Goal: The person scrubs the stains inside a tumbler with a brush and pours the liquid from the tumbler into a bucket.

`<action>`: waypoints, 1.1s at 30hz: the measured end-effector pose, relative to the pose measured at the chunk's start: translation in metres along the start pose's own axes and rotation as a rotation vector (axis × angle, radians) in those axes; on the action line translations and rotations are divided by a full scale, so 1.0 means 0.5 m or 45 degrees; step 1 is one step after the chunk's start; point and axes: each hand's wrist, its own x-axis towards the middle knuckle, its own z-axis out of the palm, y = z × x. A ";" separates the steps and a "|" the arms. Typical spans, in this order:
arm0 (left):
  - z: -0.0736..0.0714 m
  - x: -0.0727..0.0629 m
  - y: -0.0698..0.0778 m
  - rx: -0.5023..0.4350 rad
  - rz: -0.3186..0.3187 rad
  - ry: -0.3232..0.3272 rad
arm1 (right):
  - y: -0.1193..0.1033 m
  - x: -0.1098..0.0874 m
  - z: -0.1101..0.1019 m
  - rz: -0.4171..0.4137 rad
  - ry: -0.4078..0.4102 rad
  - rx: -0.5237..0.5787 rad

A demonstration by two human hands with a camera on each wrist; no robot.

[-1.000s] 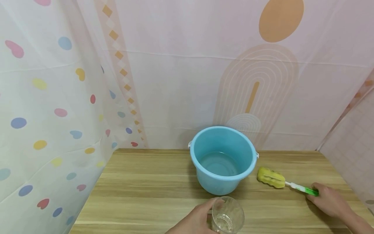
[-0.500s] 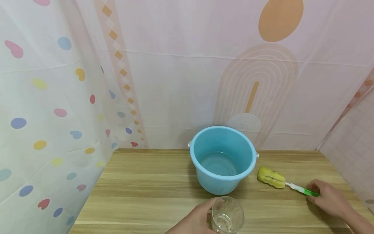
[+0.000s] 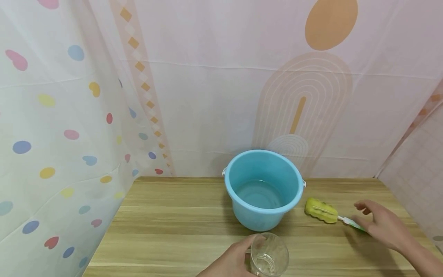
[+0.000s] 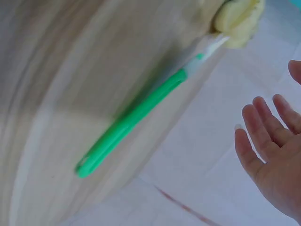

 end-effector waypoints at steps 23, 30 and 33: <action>0.001 0.001 0.002 -0.031 -0.065 0.015 | -0.135 0.006 0.004 -0.119 0.326 0.253; 0.000 0.001 0.001 -0.037 -0.066 0.010 | -0.172 0.015 0.015 -0.230 0.383 0.389; -0.001 0.001 0.000 -0.052 -0.065 0.003 | -0.188 0.020 0.024 -0.290 0.411 0.440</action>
